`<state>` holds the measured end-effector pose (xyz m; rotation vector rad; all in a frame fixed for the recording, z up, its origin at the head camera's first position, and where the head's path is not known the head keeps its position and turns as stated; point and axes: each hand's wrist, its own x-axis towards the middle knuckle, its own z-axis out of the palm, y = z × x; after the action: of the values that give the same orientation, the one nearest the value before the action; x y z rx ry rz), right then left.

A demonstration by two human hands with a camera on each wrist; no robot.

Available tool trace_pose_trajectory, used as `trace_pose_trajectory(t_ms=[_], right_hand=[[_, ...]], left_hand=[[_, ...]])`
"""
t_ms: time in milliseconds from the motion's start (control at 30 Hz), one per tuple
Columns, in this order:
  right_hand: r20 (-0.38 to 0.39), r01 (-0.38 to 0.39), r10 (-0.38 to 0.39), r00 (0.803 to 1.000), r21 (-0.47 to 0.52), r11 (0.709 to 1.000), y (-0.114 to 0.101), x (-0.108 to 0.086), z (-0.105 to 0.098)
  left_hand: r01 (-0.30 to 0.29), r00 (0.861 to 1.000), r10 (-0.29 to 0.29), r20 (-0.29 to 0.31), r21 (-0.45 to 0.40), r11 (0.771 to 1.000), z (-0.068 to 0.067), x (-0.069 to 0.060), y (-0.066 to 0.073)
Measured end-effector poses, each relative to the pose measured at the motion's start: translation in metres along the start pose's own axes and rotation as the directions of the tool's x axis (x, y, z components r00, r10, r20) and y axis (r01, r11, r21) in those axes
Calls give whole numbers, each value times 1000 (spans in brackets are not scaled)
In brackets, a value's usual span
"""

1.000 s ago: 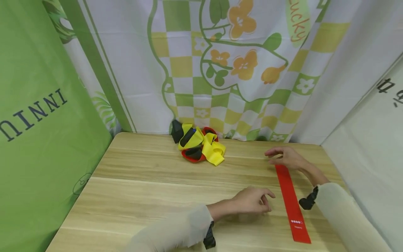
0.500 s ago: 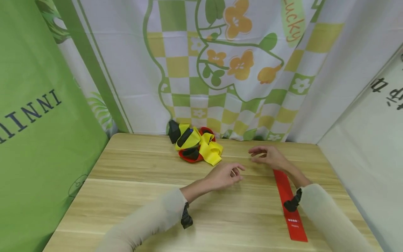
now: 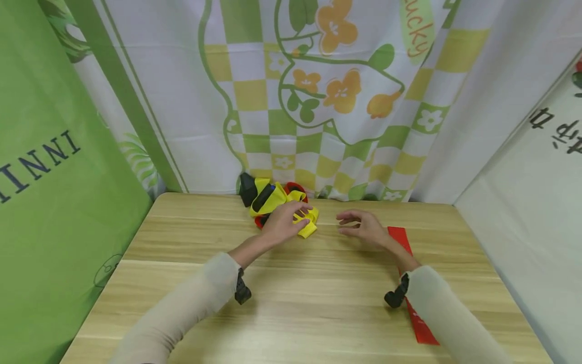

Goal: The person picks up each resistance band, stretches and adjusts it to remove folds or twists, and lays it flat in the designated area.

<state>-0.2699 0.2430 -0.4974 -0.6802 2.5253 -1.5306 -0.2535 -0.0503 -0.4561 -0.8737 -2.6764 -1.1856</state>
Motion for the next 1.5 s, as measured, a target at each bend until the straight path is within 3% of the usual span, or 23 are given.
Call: trace_pose_trajectory(t_ms=[200,567,800,1067,1500], right_hand=[[-42,-7,8,999,23,1000,1,11,21],[-128,-102,106,986,37,994,4,29,50],[-180,-172,182,967,71,983,2,33,63],[-194,-167,178,965,68,984,-3,36,80],[-211,-169,171,962,28,985,-10,38,86]], left_hand=[[65,997,-59,-51,117,991,-13,4,-25],[131,991,-136,21,140,981,-10,12,-50],[179,983,-182,10,123,976,-6,16,-56],[200,979,-197,-44,60,978,-7,14,-60],[139,987,-139,-79,-8,990,-14,8,-63]])
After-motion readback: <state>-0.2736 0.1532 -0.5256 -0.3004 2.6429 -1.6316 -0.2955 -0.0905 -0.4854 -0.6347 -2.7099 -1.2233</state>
